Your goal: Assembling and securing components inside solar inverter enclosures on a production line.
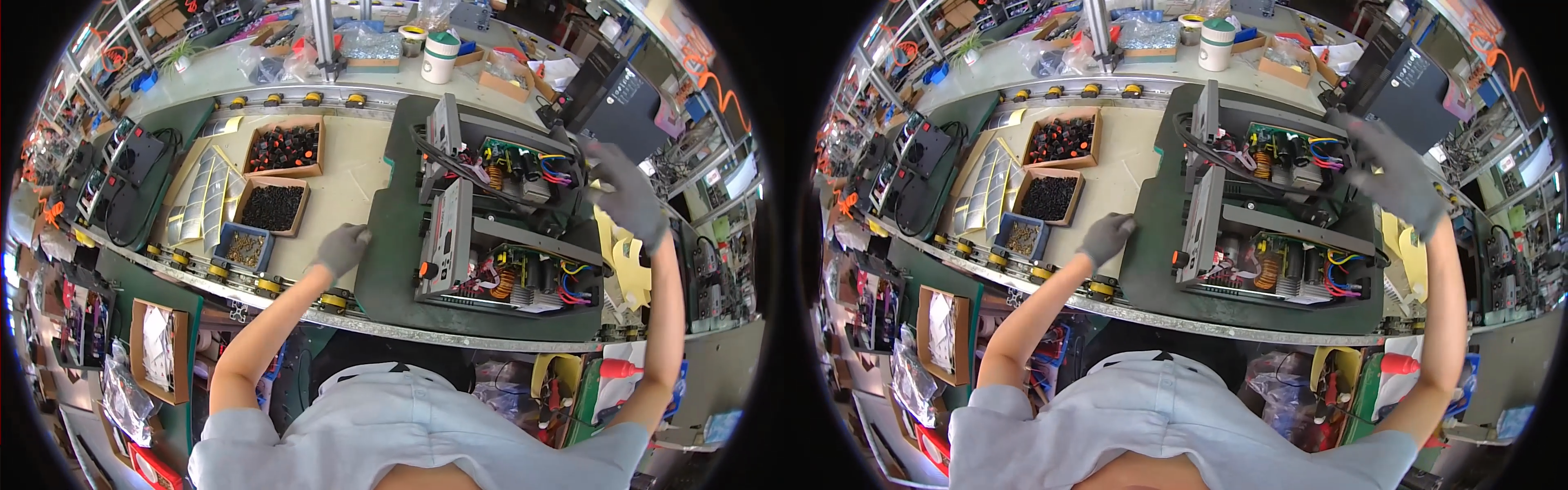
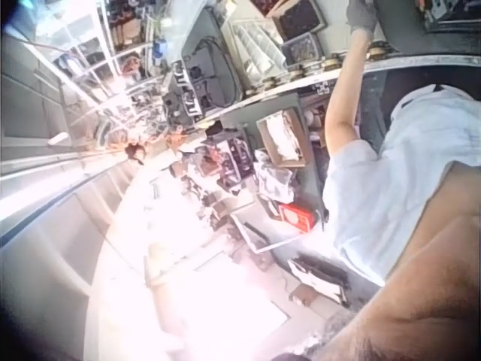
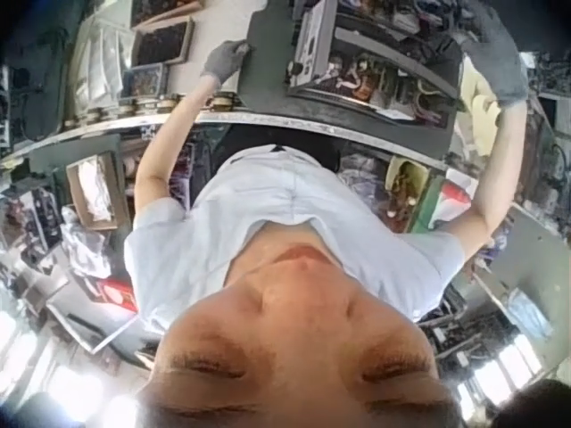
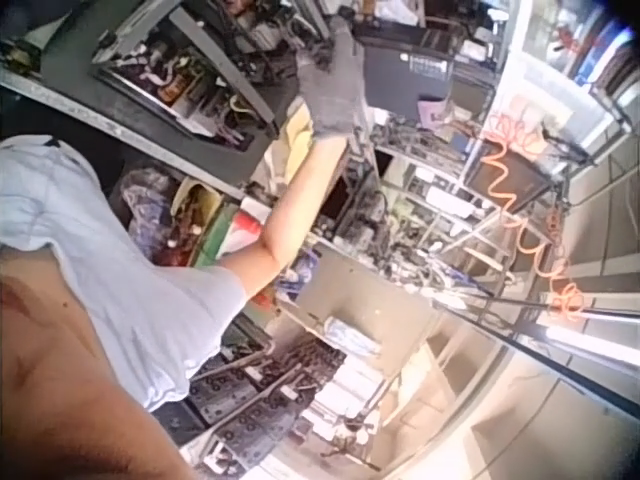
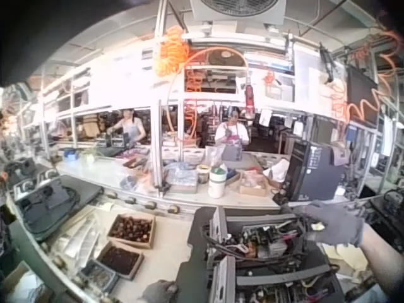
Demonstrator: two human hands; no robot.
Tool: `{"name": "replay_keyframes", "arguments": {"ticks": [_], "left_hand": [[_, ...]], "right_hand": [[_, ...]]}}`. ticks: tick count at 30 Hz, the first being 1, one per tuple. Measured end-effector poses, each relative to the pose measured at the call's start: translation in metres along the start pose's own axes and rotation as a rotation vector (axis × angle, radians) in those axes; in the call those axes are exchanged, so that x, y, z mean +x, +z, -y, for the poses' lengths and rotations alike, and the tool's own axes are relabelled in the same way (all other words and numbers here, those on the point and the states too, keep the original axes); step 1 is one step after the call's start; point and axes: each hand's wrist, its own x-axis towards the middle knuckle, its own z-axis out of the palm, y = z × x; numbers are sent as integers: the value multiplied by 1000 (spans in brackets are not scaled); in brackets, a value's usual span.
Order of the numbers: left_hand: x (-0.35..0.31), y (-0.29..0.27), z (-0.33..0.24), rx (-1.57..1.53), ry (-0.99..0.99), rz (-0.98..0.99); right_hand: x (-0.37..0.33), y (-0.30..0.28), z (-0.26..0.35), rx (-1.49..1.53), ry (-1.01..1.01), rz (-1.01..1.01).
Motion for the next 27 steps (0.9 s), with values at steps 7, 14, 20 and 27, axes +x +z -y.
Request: {"name": "replay_keyframes", "arguments": {"ticks": [7,14,20,27], "left_hand": [[15,21,-50,209,-152,44],[32,144,-131,-180,55,203],[126,100,-67,-343,370,70],[113,-230,270,1033,-330,-546]], "right_hand": [[-105,95,43,-107,-323,-648],[-49,226,88,-134,-295,-80],[-87,292,-107,-382,-5,-389],[-168,262,-289,-757,949,-55]]}}
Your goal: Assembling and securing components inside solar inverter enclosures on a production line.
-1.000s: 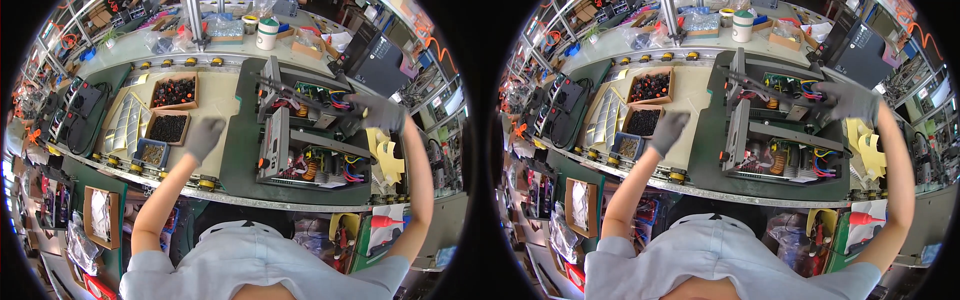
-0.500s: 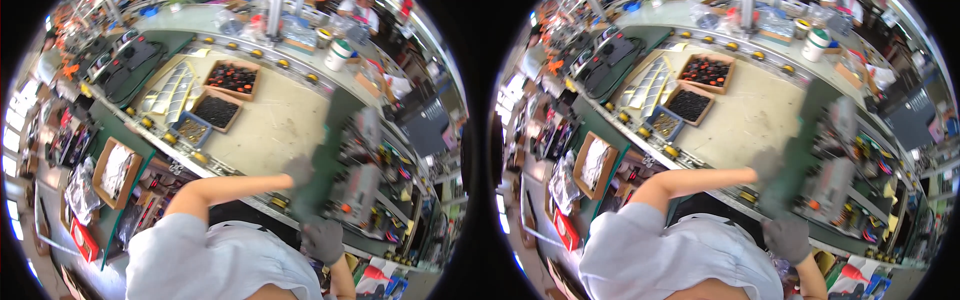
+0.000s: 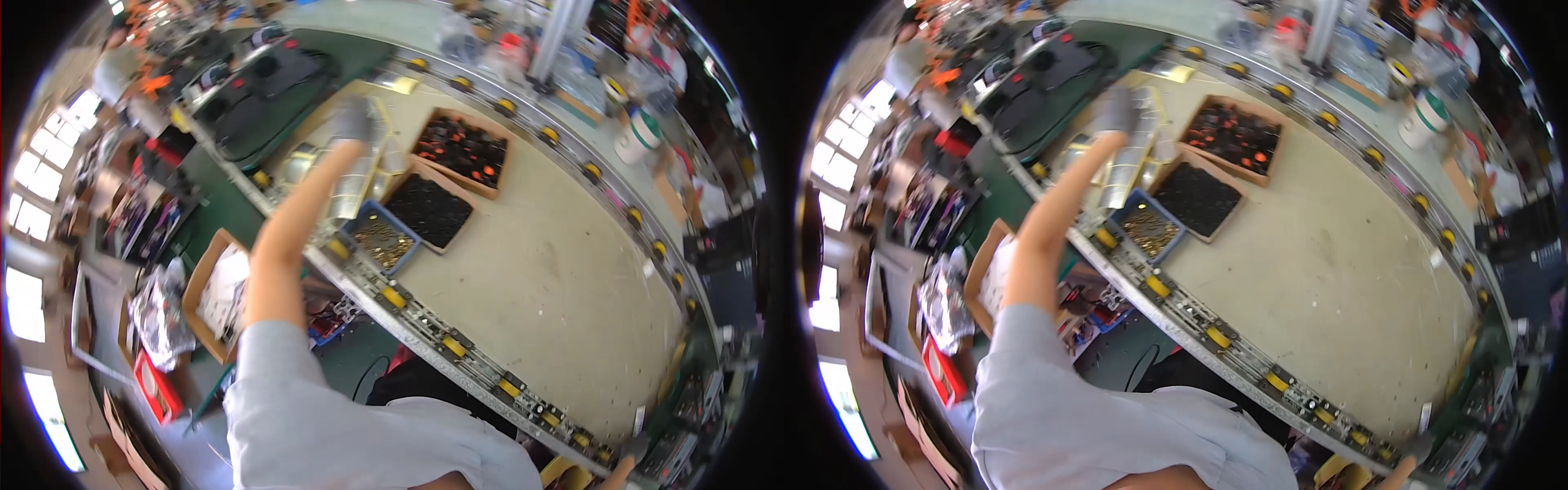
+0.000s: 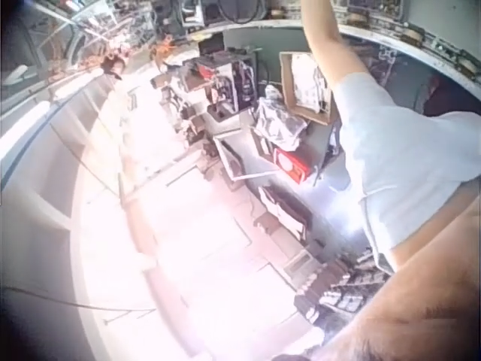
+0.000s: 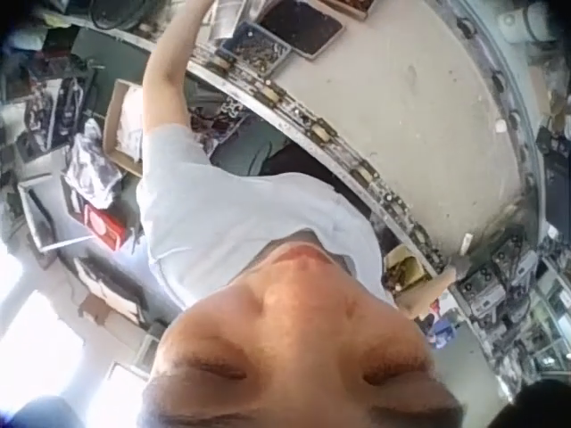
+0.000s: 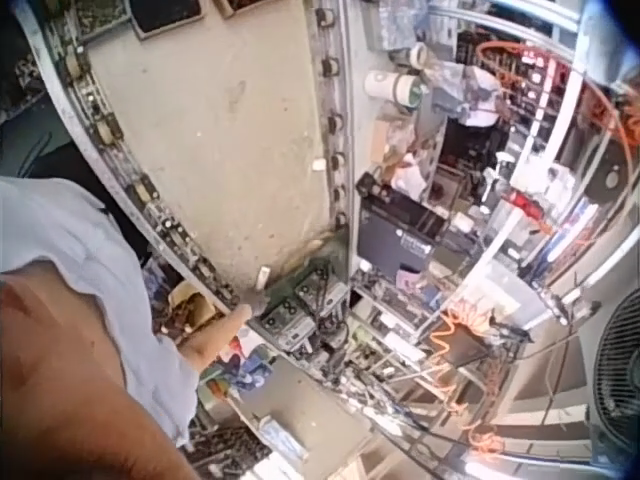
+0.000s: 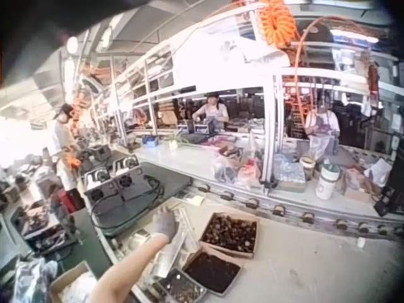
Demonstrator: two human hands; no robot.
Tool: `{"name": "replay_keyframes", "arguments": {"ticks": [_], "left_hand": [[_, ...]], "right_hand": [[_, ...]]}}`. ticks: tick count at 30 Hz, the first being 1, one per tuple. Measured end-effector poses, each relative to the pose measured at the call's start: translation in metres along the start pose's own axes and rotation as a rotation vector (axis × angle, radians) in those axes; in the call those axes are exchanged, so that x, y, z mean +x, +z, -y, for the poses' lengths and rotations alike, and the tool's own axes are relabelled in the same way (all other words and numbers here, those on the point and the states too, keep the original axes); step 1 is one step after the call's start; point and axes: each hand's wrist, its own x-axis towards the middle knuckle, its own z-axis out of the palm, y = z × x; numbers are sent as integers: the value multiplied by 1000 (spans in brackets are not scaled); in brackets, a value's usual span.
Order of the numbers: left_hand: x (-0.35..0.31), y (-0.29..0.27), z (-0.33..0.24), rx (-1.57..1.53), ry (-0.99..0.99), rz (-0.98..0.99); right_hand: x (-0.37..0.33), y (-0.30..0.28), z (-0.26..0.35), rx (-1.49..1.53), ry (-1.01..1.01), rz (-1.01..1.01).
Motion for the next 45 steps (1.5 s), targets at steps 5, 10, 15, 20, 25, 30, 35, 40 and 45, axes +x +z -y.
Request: {"name": "replay_keyframes", "arguments": {"ticks": [5,10,15,20,25,30,35,40,45], "left_hand": [[-42,70,176,20,-129,328],[-54,194,357,484,-120,420],[-46,212,313,492,-60,343],[-61,151,230,257,-86,378],[-71,-36,108,-64,155,538],[-122,-85,49,-124,245,506],[-156,-118,-8,-118,397,367],[-168,-137,-40,-125,520,469],[-165,-161,-39,-100,237,538]], "right_hand": [[-15,-145,83,351,-59,99],[-28,-163,173,486,-293,233],[-59,-202,178,483,-355,223],[-66,-208,191,546,-425,149],[-64,-227,239,729,-621,7],[-89,-249,286,804,-831,-70],[-48,-173,215,841,-387,-345],[37,-50,54,443,240,103],[43,-3,24,283,270,334]]}}
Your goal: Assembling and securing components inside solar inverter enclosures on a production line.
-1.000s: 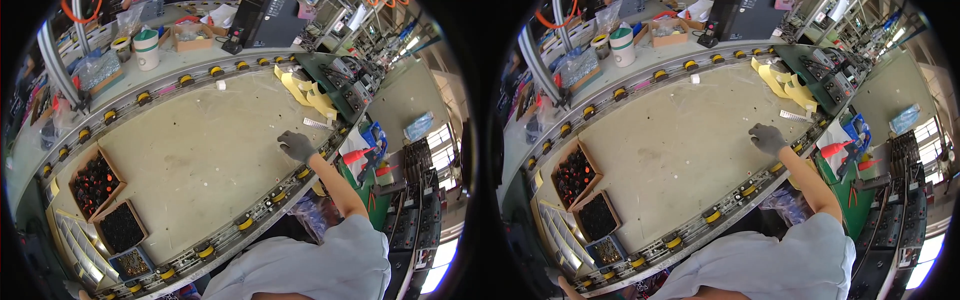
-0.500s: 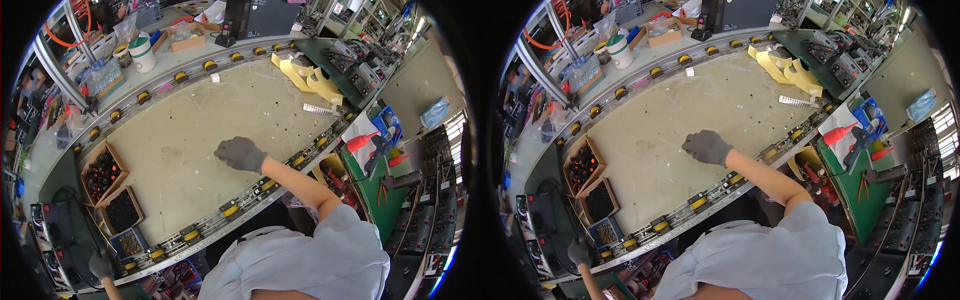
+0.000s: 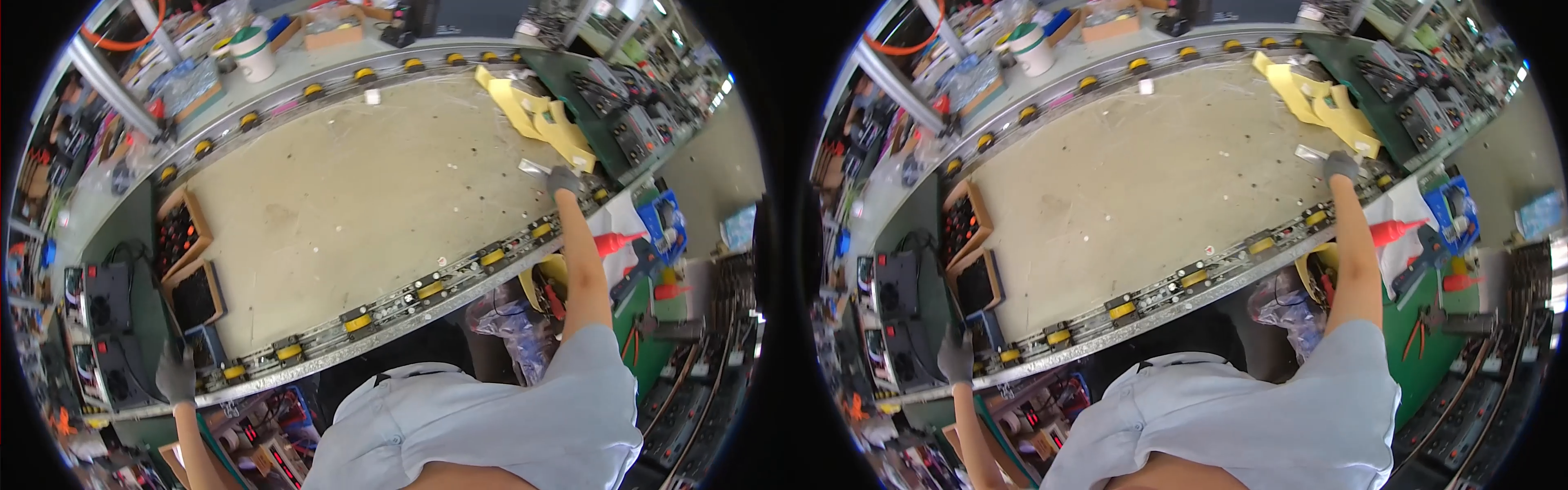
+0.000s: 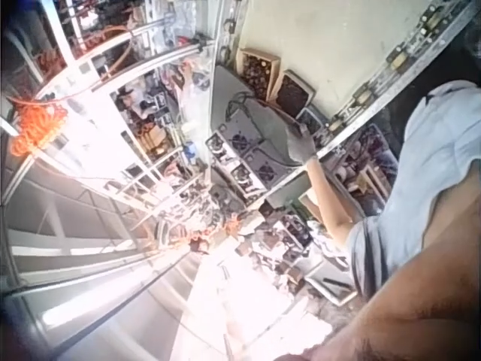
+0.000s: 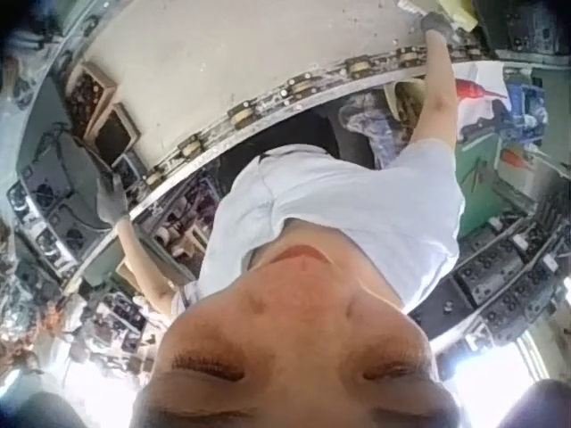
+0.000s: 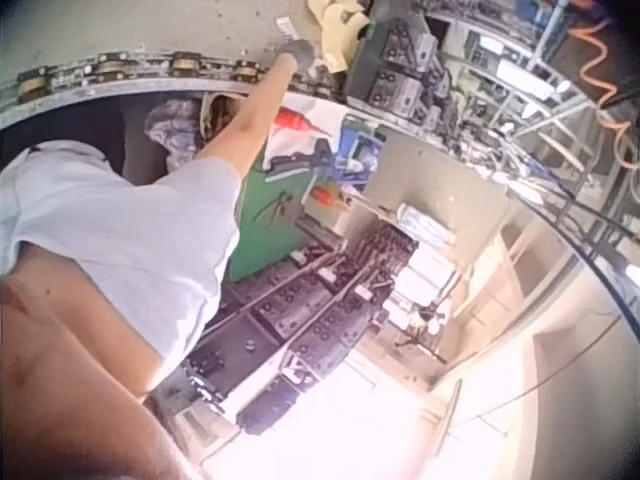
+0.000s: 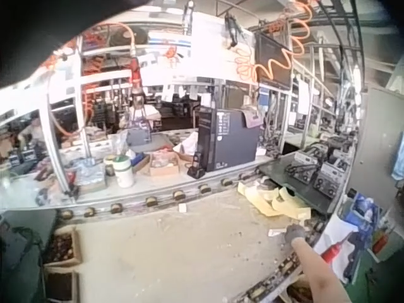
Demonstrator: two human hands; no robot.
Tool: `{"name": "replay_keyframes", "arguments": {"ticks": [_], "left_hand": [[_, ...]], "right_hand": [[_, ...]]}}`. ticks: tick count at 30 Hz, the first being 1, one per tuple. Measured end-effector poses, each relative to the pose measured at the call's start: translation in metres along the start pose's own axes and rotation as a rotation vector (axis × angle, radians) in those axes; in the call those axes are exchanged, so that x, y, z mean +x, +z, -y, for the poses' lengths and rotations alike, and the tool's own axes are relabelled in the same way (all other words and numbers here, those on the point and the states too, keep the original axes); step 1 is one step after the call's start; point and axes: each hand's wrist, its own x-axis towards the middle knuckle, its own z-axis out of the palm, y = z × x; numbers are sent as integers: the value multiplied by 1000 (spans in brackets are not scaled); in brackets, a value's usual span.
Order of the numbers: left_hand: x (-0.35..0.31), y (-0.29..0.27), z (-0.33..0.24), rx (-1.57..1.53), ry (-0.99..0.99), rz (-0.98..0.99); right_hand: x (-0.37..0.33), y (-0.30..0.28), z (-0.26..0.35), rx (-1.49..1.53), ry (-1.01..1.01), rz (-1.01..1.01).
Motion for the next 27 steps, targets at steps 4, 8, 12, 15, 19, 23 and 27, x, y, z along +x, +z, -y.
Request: {"name": "replay_keyframes", "arguments": {"ticks": [4,8,12,15,19,23,27], "left_hand": [[5,29,15,-94,-71,-110],[13,12,-28,55,-222,91],[33,61,-3,241,-264,-39],[33,73,2,308,-276,-58],[33,73,-9,318,-256,-74],[19,61,-44,342,-193,-43],[-6,15,-99,193,-85,144]], "right_hand": [[12,-10,45,-19,-374,-202],[-6,-40,87,124,-439,-189],[-47,-62,153,261,-562,-344],[-106,-92,193,589,-784,-290],[-183,-121,229,726,-899,-274],[-240,-140,258,905,-1059,-230],[-282,-136,303,1147,-1208,271]]}}
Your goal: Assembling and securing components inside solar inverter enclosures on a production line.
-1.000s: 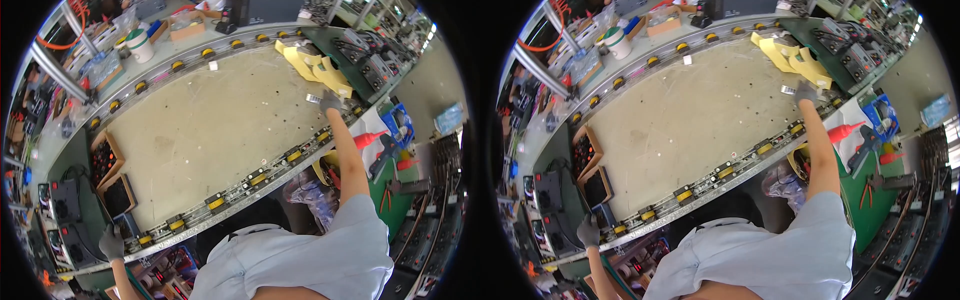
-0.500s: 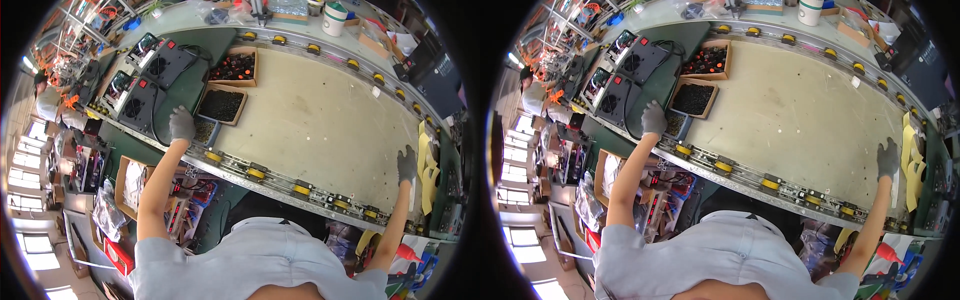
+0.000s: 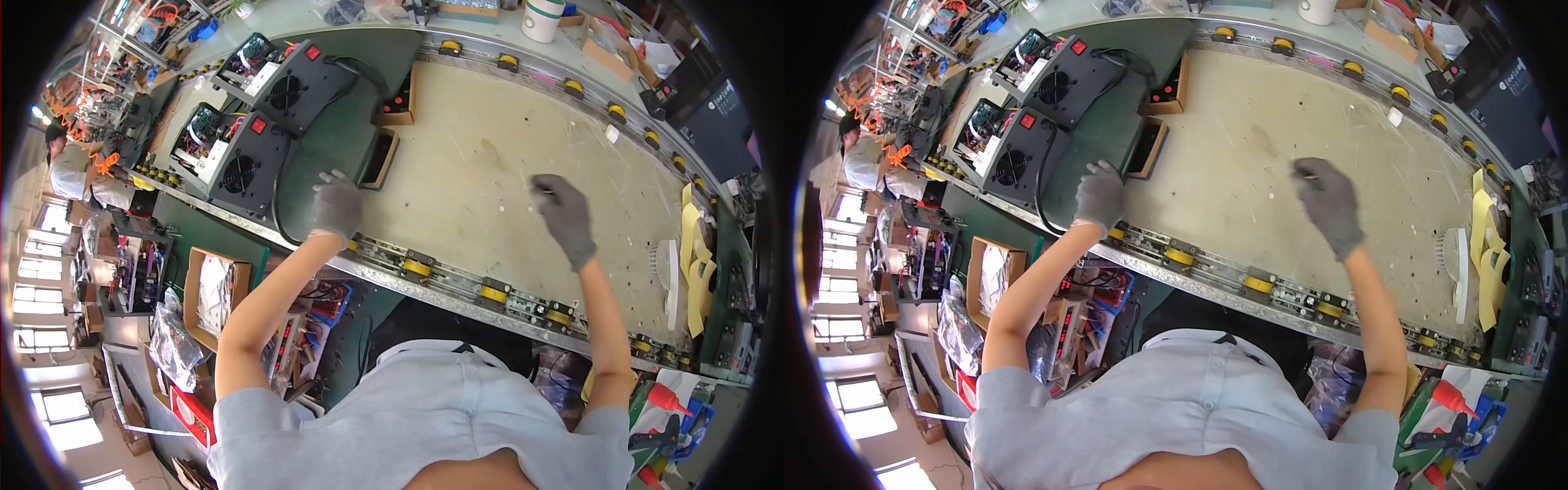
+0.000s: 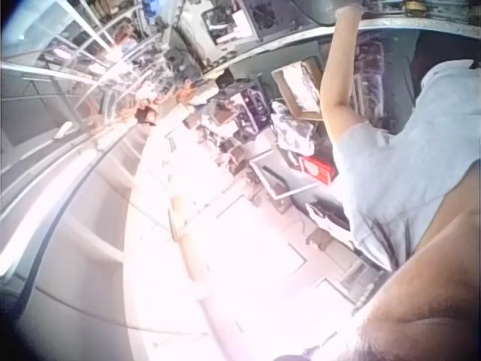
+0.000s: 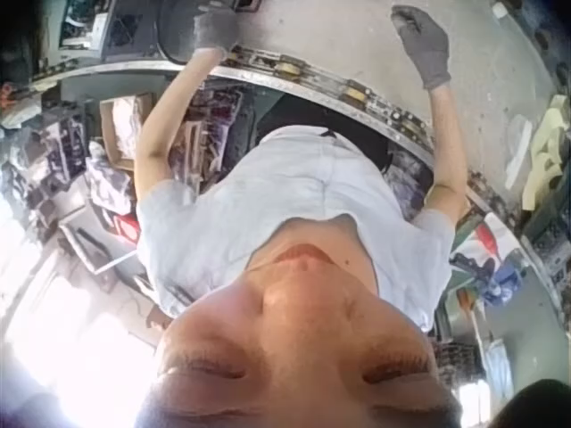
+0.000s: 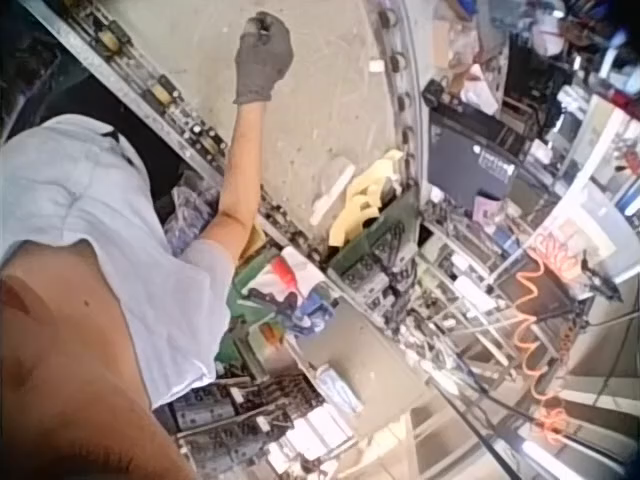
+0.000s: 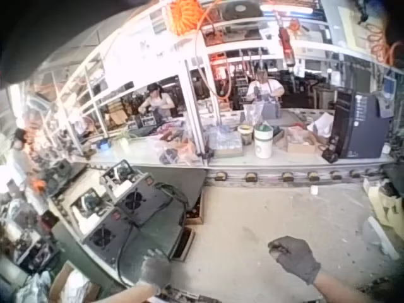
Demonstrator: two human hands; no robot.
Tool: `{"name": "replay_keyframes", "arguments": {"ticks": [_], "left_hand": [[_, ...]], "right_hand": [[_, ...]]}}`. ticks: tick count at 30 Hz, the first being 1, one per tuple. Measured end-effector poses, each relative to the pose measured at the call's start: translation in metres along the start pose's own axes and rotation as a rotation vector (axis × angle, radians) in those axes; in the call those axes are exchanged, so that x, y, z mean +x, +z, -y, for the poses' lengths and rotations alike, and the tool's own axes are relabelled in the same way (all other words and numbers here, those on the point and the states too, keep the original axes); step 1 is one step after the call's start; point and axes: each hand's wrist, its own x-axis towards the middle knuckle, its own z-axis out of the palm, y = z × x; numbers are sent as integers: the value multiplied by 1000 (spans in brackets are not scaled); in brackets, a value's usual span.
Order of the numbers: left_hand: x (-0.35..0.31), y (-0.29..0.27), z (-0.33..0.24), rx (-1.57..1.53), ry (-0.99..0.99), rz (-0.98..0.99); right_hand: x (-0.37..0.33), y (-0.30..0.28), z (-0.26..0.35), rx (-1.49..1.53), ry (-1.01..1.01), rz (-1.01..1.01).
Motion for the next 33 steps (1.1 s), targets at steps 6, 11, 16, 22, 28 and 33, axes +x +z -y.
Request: {"name": "replay_keyframes", "arguments": {"ticks": [6,11,16,22,28,33], "left_hand": [[-39,-35,-68,80,243,-11],[-70,-62,-125,38,418,40],[-139,-49,-188,-405,695,-595],[-175,-161,-66,-1086,1320,-187],[-82,-143,-9,-407,947,-510],[-93,-144,-55,-541,1130,-316]], "right_hand": [[42,87,8,783,583,423],[42,123,2,1105,510,381],[10,62,-27,700,419,267],[-31,-39,-56,406,434,216],[-76,-134,-119,278,578,37],[-97,-198,-135,-70,566,33]]}}
